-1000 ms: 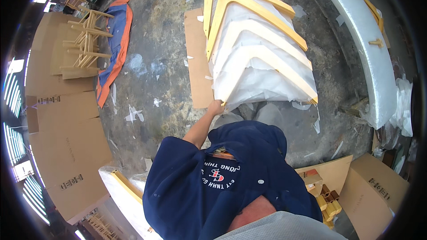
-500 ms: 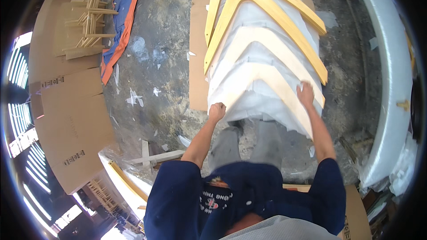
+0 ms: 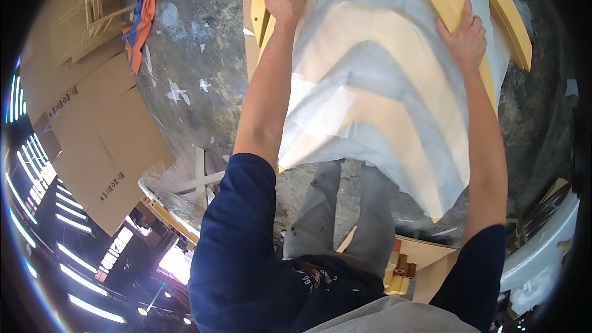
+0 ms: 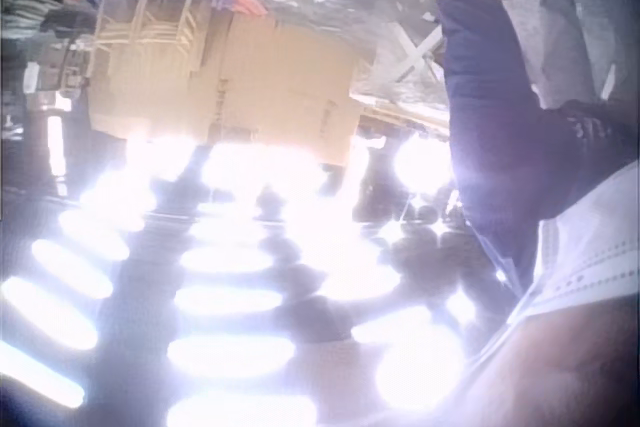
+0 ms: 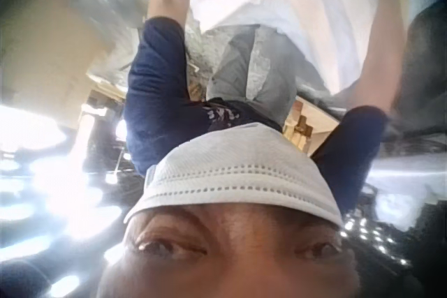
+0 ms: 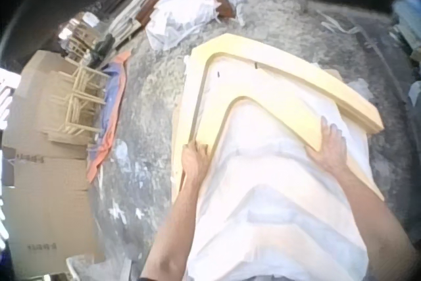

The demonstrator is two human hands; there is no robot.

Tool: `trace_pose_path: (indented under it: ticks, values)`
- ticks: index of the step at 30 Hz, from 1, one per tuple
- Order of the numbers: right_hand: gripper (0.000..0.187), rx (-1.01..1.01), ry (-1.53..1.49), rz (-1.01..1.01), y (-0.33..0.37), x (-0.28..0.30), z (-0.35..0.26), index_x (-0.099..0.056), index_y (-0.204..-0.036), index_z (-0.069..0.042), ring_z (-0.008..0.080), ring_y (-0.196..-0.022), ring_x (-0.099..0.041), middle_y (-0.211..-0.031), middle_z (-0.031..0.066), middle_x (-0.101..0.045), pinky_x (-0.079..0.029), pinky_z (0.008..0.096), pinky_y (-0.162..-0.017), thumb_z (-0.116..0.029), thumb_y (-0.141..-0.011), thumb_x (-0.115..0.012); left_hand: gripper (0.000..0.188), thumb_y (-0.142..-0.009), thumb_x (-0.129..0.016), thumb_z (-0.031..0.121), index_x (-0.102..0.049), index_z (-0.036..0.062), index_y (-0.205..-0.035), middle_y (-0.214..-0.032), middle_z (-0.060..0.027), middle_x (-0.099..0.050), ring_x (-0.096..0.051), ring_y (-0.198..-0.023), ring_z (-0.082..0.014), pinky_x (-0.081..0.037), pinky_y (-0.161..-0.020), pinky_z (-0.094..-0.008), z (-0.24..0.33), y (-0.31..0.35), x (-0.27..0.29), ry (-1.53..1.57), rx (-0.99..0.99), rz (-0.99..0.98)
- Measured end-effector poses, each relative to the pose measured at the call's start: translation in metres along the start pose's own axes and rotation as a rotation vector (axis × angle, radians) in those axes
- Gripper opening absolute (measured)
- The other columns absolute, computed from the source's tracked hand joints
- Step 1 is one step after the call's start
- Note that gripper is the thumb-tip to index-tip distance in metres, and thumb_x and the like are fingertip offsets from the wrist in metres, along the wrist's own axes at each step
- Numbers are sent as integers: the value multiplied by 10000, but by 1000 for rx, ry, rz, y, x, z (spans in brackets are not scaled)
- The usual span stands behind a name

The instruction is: The person sits on the floor and sorts small metal fasteners from a wooden box, then handles L-shaped wooden parts, placing them on a white sheet. The person also picks up a roll of tape and moves wooden pieces around the workspace.

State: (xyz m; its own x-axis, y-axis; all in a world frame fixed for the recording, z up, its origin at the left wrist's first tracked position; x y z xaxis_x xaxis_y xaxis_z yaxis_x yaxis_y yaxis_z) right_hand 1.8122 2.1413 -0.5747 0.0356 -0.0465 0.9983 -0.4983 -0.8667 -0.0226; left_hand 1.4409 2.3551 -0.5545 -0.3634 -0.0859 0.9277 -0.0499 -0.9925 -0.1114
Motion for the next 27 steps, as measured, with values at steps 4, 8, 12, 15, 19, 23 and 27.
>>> trace_pose_path:
  ticks: [4,8,12,15,19,23,27]
  values:
    - [854,18,-21,25,3,1,-5,-361,-1442,-167,343,-934,-563,-1083,157,-521,-478,454,-779,-612,-767,-636,163,-817,-671,163,-686,1,-801,-839,-162,-668,-643,-824,-342,-488,-753,-419,-30,-3,-1,175,127,157]
    - [863,13,-31,47,1,5,3,-364,-1434,-163,340,-925,-548,-1091,150,-505,-461,460,-803,-596,-749,-659,124,-852,-601,86,-678,-6,-885,-890,-178,-687,-660,-803,-334,-510,-750,-413,-53,-35,41,22,-156,102]
    - [896,26,-123,63,-3,7,-9,-357,-1441,-156,334,-942,-530,-1123,155,-489,-448,443,-829,-582,-722,-682,291,-833,-651,179,-643,-80,-963,-883,-220,-683,-664,-758,-334,-536,-727,-400,-246,-89,233,-410,285,494]
    - [918,-8,-100,-21,-3,-2,-1,-343,-1454,-153,332,-969,-515,-1157,164,-476,-434,435,-856,-570,-713,-690,359,-802,-687,172,-617,-51,-1073,-934,-207,-675,-636,-682,-334,-536,-687,-395,-238,-116,207,-599,283,333]
    - [937,-53,-52,-52,-1,2,15,-323,-1469,-155,326,-1006,-504,-1197,169,-462,-420,431,-881,-550,-708,-699,483,-828,-725,231,-581,59,-1256,-1253,-172,-588,-604,-1082,-351,-499,-889,-400,59,-95,29,-10,-465,-334]
    - [958,-17,-122,-24,-3,-4,8,-311,-1476,-162,324,-1032,-500,-1218,167,-458,-414,429,-888,-535,-691,-715,420,-820,-715,301,-657,24,-1131,-1130,-215,-644,-657,-947,-327,-517,-815,-416,117,-134,-50,12,-339,-152]
    - [976,-31,-155,-50,-4,-5,12,-308,-1476,-170,324,-1042,-491,-1233,167,-453,-407,424,-895,-530,-674,-732,189,-818,-659,168,-686,-16,-782,-801,-210,-673,-654,-803,-387,-508,-769,-443,102,-145,-64,110,-119,-46]
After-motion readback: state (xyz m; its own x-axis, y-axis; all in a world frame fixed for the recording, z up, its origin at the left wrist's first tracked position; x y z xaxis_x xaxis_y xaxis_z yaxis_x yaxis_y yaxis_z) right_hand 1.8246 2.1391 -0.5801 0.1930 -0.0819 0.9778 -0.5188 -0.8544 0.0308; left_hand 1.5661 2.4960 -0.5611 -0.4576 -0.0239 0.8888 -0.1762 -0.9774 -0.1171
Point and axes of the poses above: each hand's wrist, its own y-axis away from the middle knuckle, its own x-axis out of the back of the hand, z = x × y, the point moved 8 cm from there along -y, towards the middle knuckle
